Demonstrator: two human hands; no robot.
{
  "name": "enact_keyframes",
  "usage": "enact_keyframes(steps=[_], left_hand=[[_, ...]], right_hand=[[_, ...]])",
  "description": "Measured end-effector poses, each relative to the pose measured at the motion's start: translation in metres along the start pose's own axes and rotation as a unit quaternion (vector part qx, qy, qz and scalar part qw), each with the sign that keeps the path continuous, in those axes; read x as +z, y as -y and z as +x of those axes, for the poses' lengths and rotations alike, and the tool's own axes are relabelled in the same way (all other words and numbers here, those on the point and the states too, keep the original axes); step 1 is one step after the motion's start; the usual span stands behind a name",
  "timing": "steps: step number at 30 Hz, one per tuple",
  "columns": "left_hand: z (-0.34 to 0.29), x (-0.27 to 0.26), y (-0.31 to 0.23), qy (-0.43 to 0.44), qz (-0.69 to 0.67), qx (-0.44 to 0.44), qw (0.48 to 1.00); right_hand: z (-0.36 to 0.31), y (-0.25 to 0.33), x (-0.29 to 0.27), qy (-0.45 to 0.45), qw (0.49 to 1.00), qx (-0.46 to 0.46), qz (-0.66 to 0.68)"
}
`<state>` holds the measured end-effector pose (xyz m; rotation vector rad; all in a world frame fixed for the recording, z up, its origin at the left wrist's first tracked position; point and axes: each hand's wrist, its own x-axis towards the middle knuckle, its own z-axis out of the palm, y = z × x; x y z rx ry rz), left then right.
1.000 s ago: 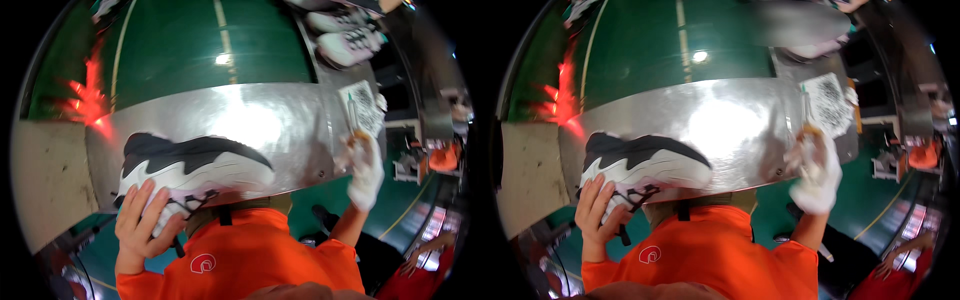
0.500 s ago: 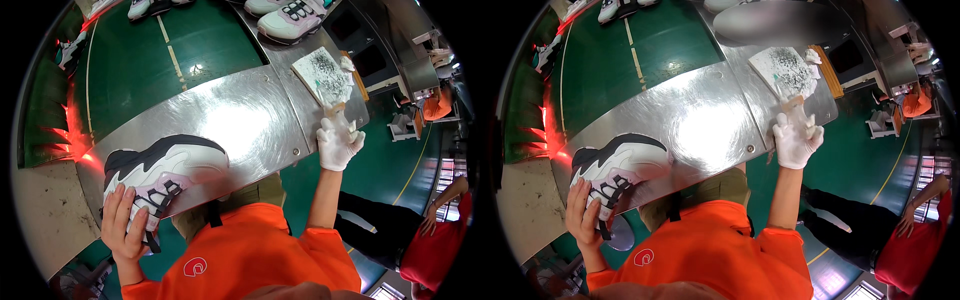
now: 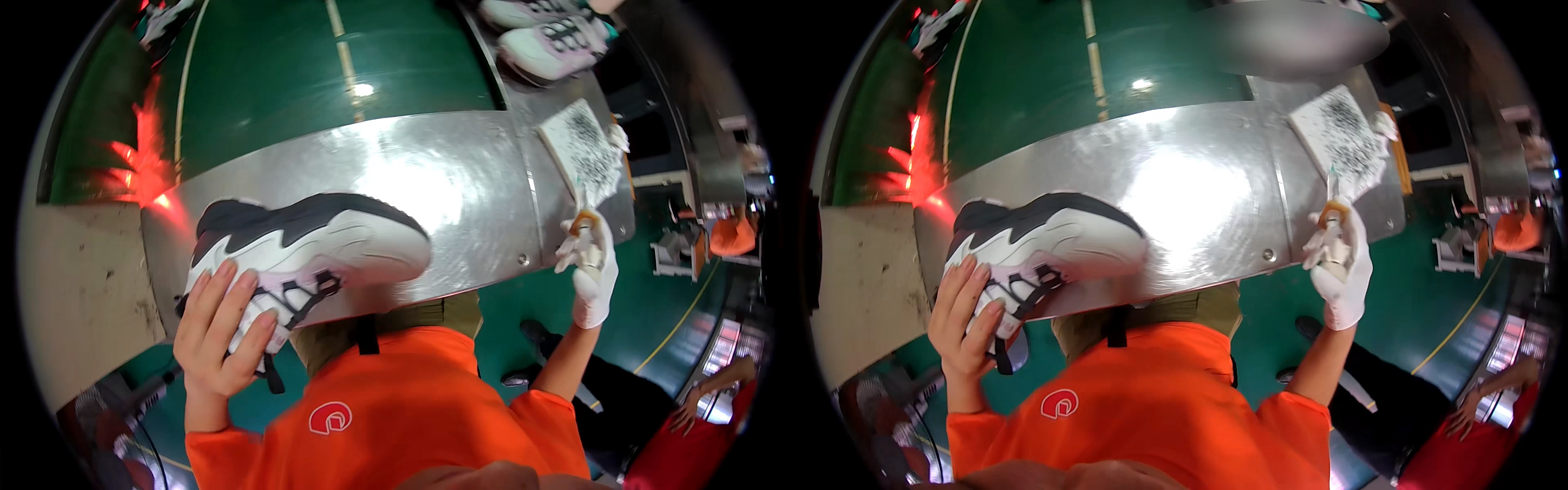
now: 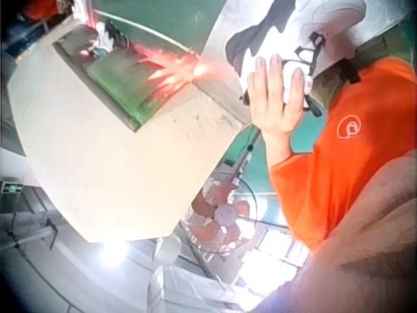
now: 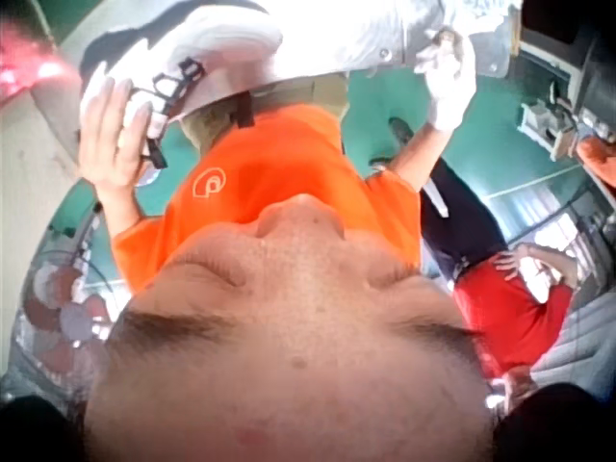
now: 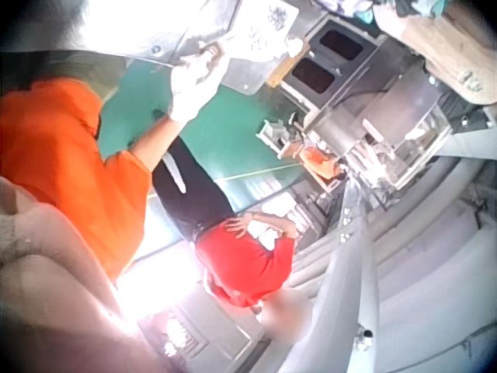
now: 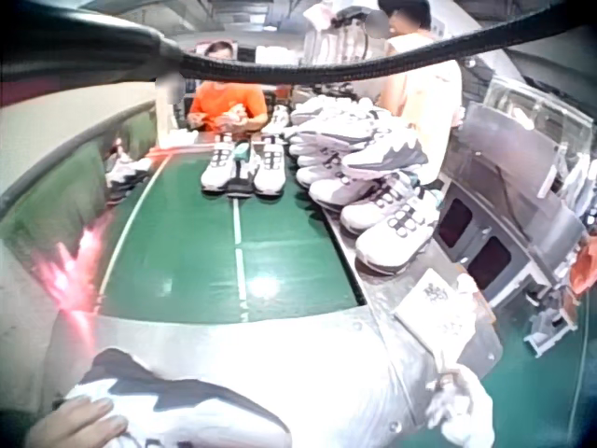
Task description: The person injects a clear liquid into the seams of white and grey sneakers using a syringe. They handle the shoes one at a time, rotating them to access different areas, and place them on a metal table after treatment.
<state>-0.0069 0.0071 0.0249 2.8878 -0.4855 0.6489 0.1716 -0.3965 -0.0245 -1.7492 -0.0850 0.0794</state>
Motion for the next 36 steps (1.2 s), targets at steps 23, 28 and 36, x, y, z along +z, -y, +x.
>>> enact_keyframes(steps=[23,28,36], left_hand=[[0.008,-0.004,0.001,0.012,-0.01,-0.046,0.999],[0.007,-0.002,-0.001,-0.004,-0.01,-0.056,0.998],[0.005,0.0,-0.001,-0.021,-0.014,-0.058,0.998]], right_hand=[[0.046,0.058,0.081,0.459,0.786,0.156,0.383],[0.047,0.061,0.09,0.489,0.778,0.163,0.359],[0.047,0.061,0.093,0.486,0.784,0.185,0.341]])
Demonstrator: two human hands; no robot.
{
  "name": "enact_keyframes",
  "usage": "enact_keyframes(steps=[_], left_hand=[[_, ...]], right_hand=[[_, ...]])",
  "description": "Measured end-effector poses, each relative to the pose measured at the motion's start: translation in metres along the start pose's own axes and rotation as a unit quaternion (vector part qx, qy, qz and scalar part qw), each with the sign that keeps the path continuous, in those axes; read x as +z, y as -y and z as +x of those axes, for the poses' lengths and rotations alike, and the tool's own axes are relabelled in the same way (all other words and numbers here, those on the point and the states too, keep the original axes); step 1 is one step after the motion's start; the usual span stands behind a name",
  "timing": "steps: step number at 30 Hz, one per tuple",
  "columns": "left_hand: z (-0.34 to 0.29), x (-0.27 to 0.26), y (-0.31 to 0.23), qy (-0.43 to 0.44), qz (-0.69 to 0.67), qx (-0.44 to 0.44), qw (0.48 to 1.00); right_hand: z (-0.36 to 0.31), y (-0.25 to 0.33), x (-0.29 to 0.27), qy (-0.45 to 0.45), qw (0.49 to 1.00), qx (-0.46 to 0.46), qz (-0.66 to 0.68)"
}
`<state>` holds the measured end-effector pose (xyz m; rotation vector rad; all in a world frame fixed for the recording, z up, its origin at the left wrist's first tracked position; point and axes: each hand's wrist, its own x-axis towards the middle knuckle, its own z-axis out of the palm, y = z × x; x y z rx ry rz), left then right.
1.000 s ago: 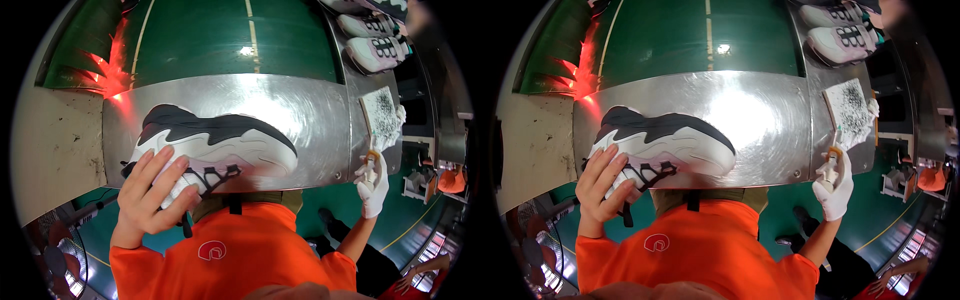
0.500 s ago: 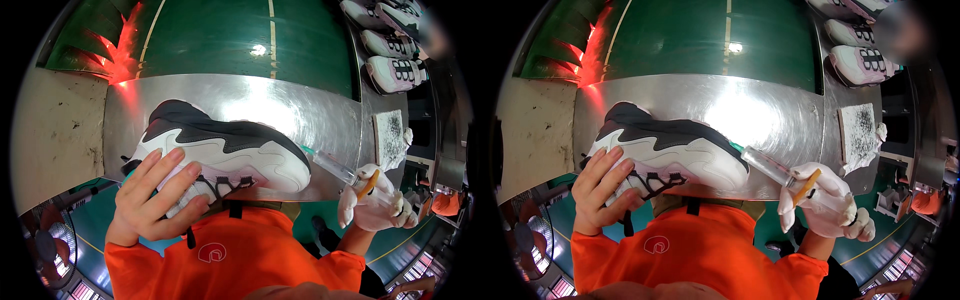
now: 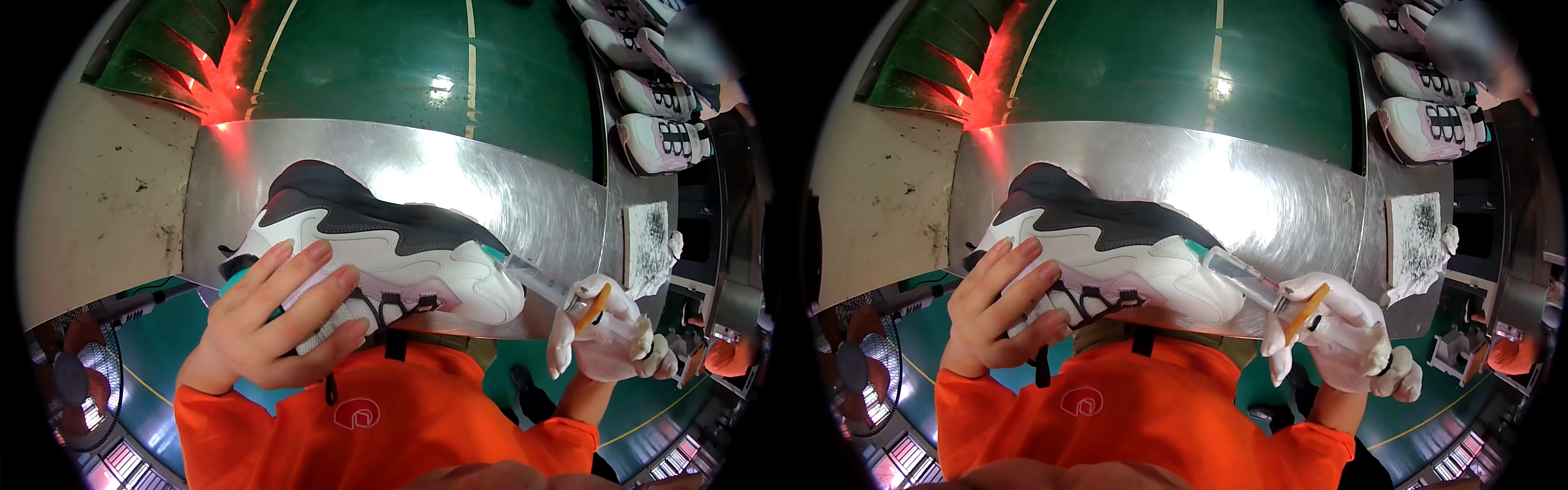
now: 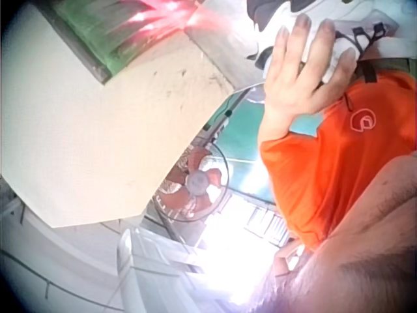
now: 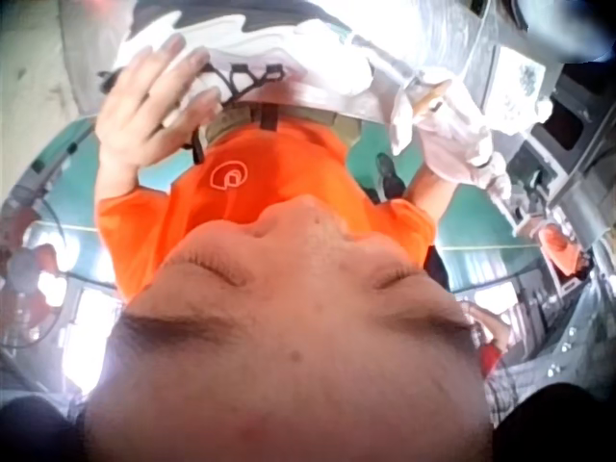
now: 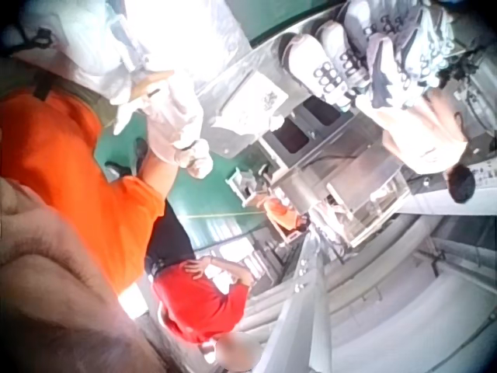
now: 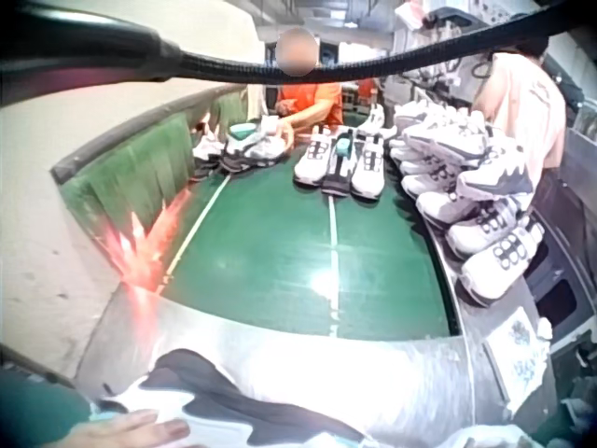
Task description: The person injects a clear liquid into the seams of white and grey sneakers using a syringe. They handle the shoes one at a time, rotating them to access different areas, and place them on a metal table after treatment.
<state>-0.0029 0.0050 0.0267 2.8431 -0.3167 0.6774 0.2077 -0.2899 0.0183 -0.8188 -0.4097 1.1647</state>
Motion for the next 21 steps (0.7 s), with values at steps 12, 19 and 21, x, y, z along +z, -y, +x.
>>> enact_keyframes(steps=[12,19,21], left_hand=[[-0.001,-0.004,-0.003,0.039,0.02,0.009,0.999],[-0.004,-0.002,-0.009,0.038,0.044,0.017,0.998],[-0.003,-0.001,-0.014,0.033,0.058,0.023,0.998]], right_hand=[[-0.001,0.014,0.008,-0.035,0.995,-0.006,-0.091],[-0.019,0.009,-0.005,-0.064,0.996,0.01,-0.056],[-0.025,0.005,-0.008,-0.065,0.997,-0.004,-0.032]])
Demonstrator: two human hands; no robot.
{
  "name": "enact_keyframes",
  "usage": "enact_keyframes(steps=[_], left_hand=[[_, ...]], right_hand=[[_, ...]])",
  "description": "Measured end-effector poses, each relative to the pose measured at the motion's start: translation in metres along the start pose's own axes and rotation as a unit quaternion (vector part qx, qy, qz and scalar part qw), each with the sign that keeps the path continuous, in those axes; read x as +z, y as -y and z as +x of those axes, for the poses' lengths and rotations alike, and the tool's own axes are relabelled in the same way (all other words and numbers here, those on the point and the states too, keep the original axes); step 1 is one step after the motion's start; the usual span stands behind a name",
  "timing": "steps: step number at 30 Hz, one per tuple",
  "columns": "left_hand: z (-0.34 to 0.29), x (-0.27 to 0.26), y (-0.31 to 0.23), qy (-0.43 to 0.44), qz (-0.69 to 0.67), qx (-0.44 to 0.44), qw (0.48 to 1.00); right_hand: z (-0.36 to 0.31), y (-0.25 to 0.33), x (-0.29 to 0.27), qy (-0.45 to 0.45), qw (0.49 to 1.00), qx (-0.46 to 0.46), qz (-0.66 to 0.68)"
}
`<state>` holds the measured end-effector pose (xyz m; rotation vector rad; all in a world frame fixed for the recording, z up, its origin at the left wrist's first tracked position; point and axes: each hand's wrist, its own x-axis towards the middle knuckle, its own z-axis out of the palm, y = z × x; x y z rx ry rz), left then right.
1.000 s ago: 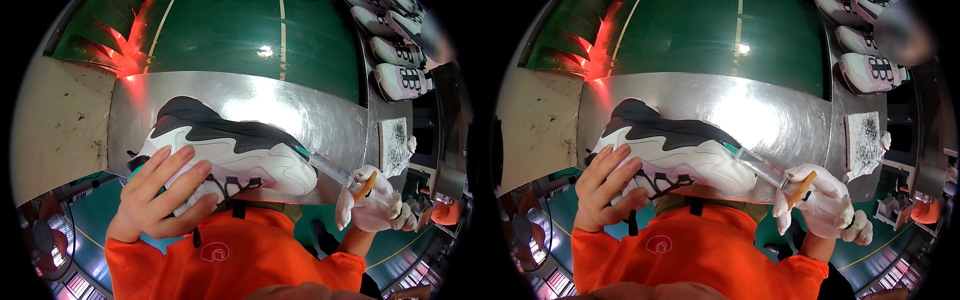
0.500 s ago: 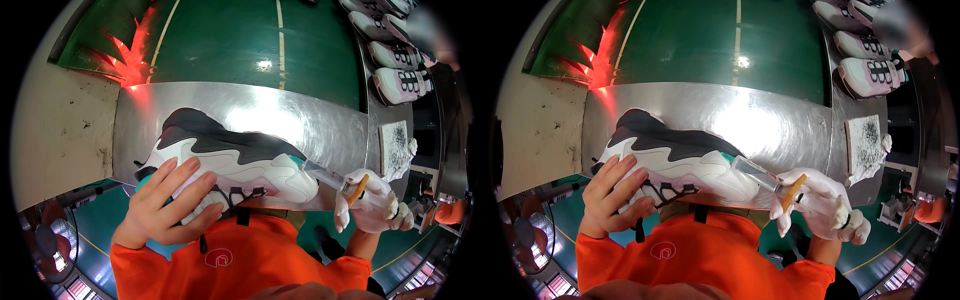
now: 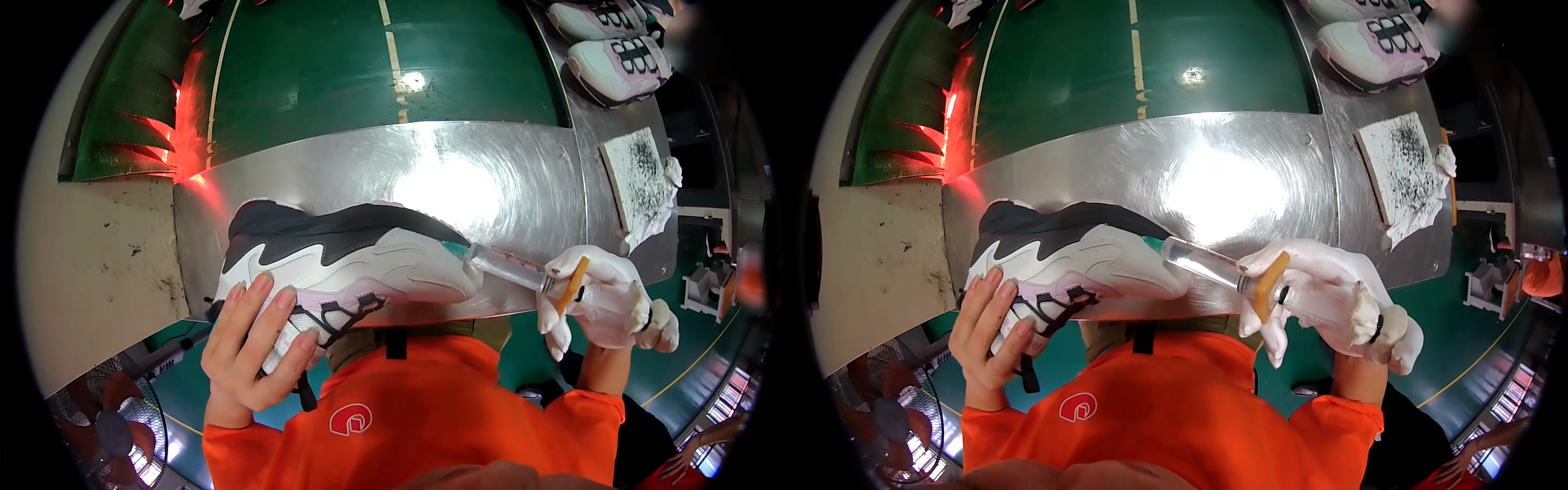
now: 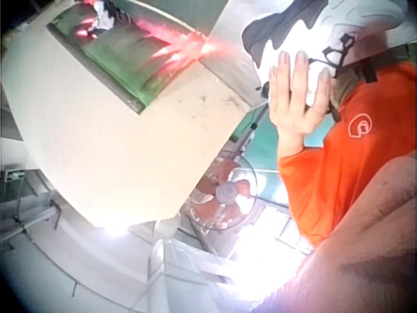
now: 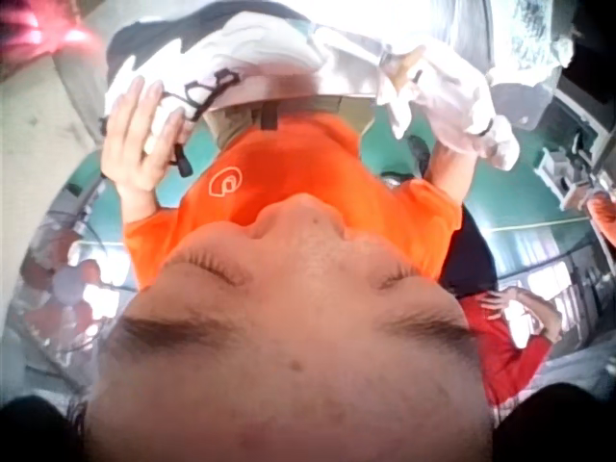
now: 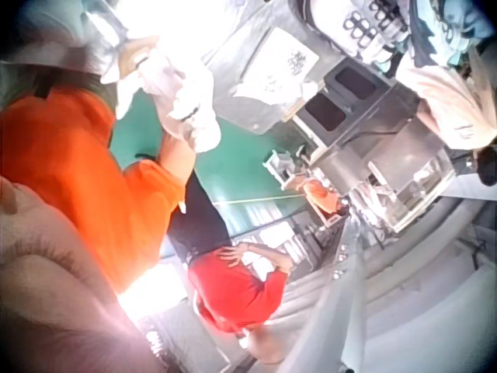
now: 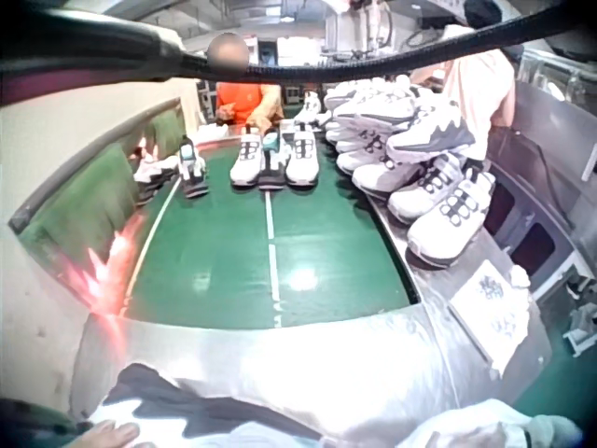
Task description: The person injects a clear liquid into the seams of white and grey sneakers using a syringe. They handle the shoes one at a time, rotating them to access different areas, and place them on a metal table after treatment.
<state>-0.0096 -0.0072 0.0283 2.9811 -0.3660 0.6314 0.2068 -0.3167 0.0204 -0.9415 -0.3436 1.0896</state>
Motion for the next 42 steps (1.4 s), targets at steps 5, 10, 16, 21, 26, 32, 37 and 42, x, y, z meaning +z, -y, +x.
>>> enact_keyframes(steps=[5,10,16,21,26,32,37,42], left_hand=[[-0.008,0.0,-0.019,0.001,0.041,-0.005,0.999],[-0.019,0.006,-0.032,-0.009,0.049,0.0,0.999],[-0.022,0.011,-0.041,-0.036,0.061,-0.006,0.997],[-0.021,0.013,-0.039,-0.038,0.065,0.001,0.997],[-0.023,0.015,-0.039,-0.05,0.068,0.009,0.996],[-0.021,0.013,-0.036,-0.047,0.051,0.015,0.997],[-0.004,0.004,-0.026,-0.023,0.007,0.006,1.0],[0.027,-0.008,-0.014,0.015,-0.038,-0.031,0.999]], right_hand=[[-0.021,-0.026,-0.028,0.009,0.998,-0.029,0.063],[-0.023,-0.042,-0.025,0.025,0.991,-0.065,0.113],[-0.034,-0.056,-0.015,0.012,0.984,-0.072,0.16],[-0.043,-0.063,-0.003,-0.037,0.978,-0.081,0.19],[-0.047,-0.065,0.007,-0.047,0.976,-0.093,0.193],[-0.055,-0.059,0.031,-0.105,0.978,-0.096,0.152],[-0.05,-0.07,0.045,-0.117,0.981,-0.154,0.022],[-0.042,-0.085,0.036,-0.048,0.977,-0.208,-0.026]])
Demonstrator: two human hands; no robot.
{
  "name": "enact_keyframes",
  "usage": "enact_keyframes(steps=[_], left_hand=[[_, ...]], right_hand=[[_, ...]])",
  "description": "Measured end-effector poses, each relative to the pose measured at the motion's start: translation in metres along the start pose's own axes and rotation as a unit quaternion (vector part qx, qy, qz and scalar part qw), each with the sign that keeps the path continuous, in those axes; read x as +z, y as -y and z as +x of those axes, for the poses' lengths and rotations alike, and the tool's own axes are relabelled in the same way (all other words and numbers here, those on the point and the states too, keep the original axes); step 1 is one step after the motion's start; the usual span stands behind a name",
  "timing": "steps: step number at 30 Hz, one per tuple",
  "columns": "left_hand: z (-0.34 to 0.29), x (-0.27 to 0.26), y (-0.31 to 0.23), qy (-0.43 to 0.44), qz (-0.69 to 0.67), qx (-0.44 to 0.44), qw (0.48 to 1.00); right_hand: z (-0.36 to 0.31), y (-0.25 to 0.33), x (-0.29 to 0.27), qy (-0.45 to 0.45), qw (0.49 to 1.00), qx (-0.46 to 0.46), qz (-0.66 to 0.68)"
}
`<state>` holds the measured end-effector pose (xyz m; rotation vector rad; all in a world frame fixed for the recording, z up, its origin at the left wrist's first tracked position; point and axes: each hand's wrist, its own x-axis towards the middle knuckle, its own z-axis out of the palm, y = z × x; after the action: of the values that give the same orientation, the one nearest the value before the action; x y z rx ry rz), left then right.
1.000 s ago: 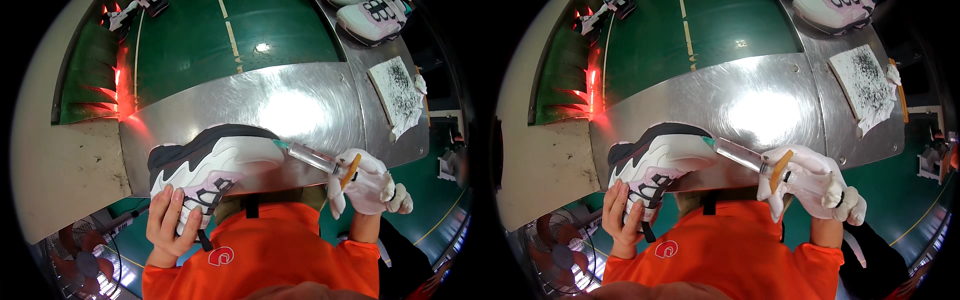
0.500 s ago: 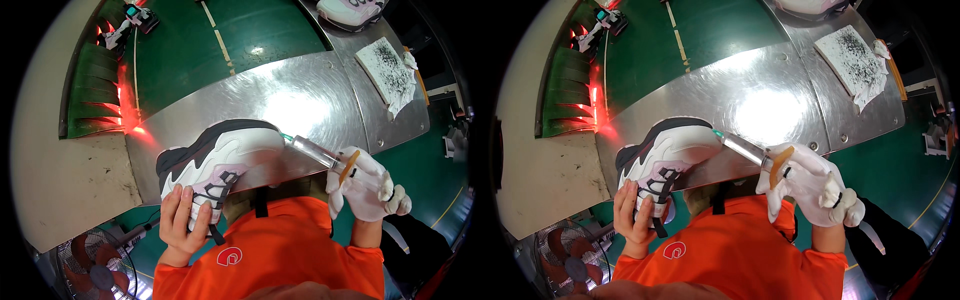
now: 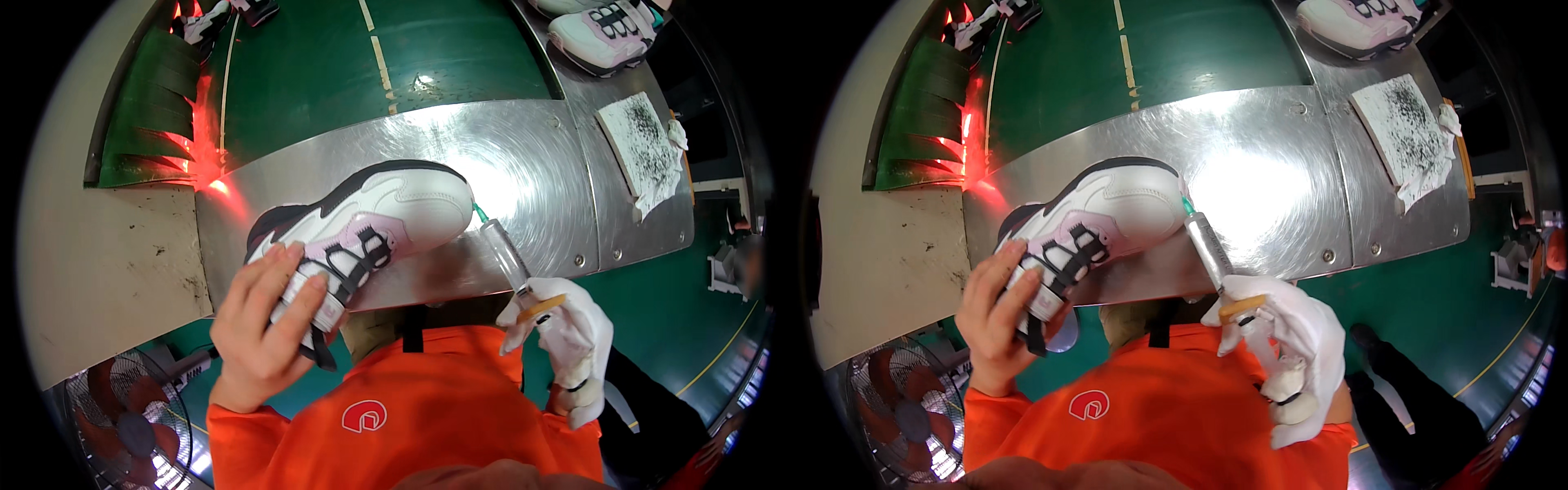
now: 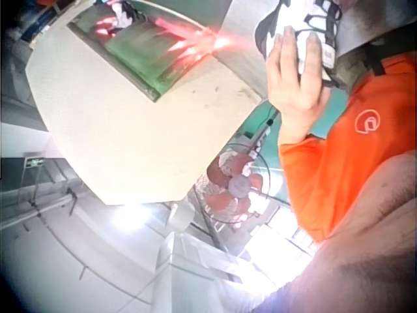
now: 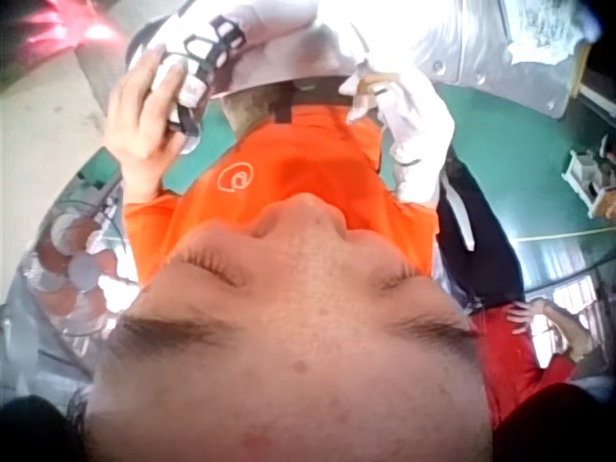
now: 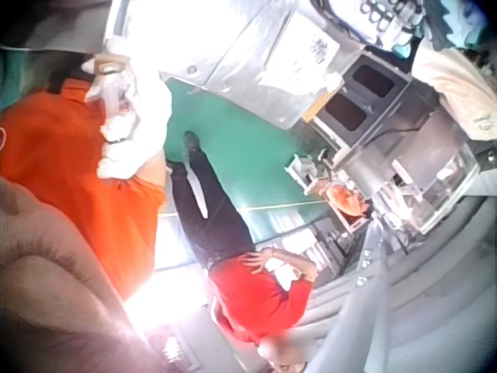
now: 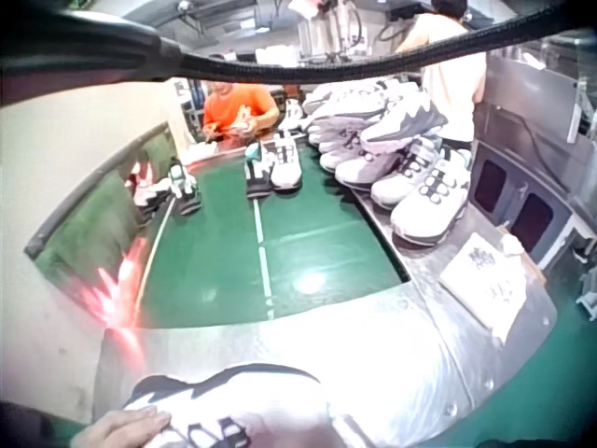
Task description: The person injects a clear liquid into the seams of white and grey sneakers using a syringe. They handle the shoes one at a time, rotating them to access different areas, and place them on a metal table after treatment.
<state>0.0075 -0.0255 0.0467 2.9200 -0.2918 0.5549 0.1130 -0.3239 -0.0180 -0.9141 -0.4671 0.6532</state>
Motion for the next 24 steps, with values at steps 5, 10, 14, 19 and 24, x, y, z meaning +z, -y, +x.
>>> enact_keyframes(steps=[5,10,14,19,24], left_hand=[[0.029,-0.005,0.021,0.058,-0.055,-0.04,0.996],[0.056,-0.005,0.042,0.123,-0.133,-0.083,0.98],[0.066,0.002,0.058,0.143,-0.203,-0.111,0.962],[0.078,0.006,0.062,0.161,-0.195,-0.096,0.963],[0.111,-0.022,0.074,0.344,-0.239,-0.06,0.906]], right_hand=[[0.001,-0.02,-0.011,-0.01,0.998,0.052,-0.02],[0.015,-0.046,-0.02,0.025,0.998,0.006,-0.055],[0.022,-0.063,-0.022,0.037,0.993,-0.038,-0.107],[0.016,-0.073,-0.026,0.038,0.99,-0.005,-0.139],[0.013,-0.065,-0.019,0.025,0.99,0.03,-0.135]])
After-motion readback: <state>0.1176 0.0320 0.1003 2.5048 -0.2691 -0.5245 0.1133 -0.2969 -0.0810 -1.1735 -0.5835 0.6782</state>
